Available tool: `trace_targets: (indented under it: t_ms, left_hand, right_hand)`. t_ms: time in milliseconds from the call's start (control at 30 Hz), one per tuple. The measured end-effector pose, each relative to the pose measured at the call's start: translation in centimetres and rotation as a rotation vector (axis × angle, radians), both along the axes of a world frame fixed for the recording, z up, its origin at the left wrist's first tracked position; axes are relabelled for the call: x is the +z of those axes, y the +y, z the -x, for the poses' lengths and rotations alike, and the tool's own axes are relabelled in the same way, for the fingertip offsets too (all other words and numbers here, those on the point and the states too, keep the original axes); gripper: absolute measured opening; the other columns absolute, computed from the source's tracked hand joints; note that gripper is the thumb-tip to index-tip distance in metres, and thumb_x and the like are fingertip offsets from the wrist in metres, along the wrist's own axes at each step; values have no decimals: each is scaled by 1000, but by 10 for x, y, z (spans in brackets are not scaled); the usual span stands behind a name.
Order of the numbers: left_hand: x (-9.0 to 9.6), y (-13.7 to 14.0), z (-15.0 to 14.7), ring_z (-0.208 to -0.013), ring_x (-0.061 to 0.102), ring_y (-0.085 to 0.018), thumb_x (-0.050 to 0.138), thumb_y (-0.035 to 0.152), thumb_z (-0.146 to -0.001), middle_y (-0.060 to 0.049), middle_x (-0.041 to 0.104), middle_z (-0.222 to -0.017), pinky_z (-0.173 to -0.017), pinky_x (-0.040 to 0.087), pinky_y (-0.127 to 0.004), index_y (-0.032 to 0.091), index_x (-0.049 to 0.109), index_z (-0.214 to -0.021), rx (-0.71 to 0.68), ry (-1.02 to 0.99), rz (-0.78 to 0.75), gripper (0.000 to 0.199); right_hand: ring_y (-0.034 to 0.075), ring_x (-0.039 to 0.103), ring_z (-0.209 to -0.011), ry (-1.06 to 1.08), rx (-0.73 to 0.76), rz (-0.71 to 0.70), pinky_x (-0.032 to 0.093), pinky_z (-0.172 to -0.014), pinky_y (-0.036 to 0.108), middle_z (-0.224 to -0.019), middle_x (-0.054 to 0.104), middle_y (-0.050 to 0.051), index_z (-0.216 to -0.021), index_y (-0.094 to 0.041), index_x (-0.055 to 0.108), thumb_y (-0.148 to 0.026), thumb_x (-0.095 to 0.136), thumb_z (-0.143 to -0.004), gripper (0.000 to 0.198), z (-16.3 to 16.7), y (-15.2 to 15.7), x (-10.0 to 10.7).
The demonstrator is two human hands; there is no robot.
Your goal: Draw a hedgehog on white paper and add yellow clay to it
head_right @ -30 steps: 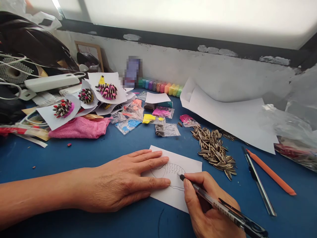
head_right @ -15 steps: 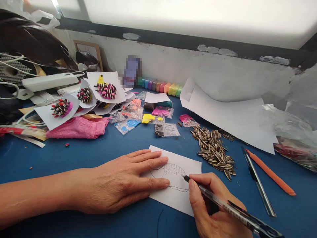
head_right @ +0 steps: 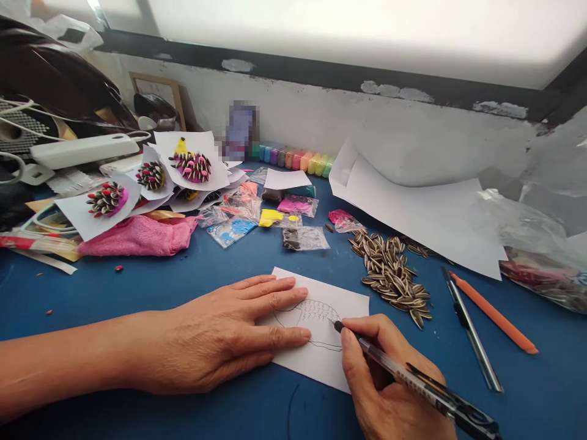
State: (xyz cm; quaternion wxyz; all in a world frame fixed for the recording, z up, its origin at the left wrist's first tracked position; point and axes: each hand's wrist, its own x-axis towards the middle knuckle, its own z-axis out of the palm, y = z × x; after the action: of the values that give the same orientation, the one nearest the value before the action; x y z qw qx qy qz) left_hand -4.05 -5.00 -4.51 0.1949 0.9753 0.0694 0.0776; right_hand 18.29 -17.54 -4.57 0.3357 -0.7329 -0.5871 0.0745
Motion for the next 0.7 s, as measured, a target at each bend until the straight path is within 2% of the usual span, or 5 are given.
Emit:
trace_targets:
  t_ms: [233, 367, 500, 600, 700]
  left_hand:
    - [-2, 0, 0, -147, 31, -32, 39, 34, -104, -13, 36, -157, -120, 28, -51, 28, 51, -144, 4, -28, 1, 42]
    - [-1, 0, 0, -147, 30, -32, 39, 34, -104, -12, 36, -157, -120, 27, -51, 28, 50, -145, -2, -21, -8, 43]
    - [0, 0, 0, -147, 30, -32, 38, 34, -104, -12, 35, -158, -120, 27, -50, 28, 50, -145, 2, 0, -11, 43]
    - [0, 0, 0, -147, 30, -32, 38, 34, -104, -12, 35, -158, -120, 26, -50, 29, 50, -145, 3, 11, -11, 43]
    - [0, 1, -1, -147, 29, -33, 37, 35, -105, -13, 33, -159, -120, 26, -51, 29, 49, -146, 3, 24, -12, 43]
  right_hand:
    - [13, 60, -45, 39, -8, 29, 46, -39, 22, -62, 67, -4, -77, -27, 67, -46, 60, -84, 21, 3, 2, 2]
    - [14, 63, -47, 50, 11, 52, 49, -39, 22, -62, 69, -3, -78, -26, 67, -47, 59, -84, 23, 0, 1, 3]
    - [12, 52, -35, 39, -98, 30, 44, -34, 24, -54, 62, -5, -77, -27, 67, -50, 60, -82, 25, -2, -2, 3]
    - [11, 50, -34, 105, -208, 63, 40, -31, 24, -57, 63, -4, -79, -28, 66, -55, 59, -82, 28, 3, -6, 3]
    - [10, 46, -33, 135, -229, 91, 38, -31, 25, -58, 62, -6, -82, -29, 66, -55, 59, -82, 28, 8, -7, 2]
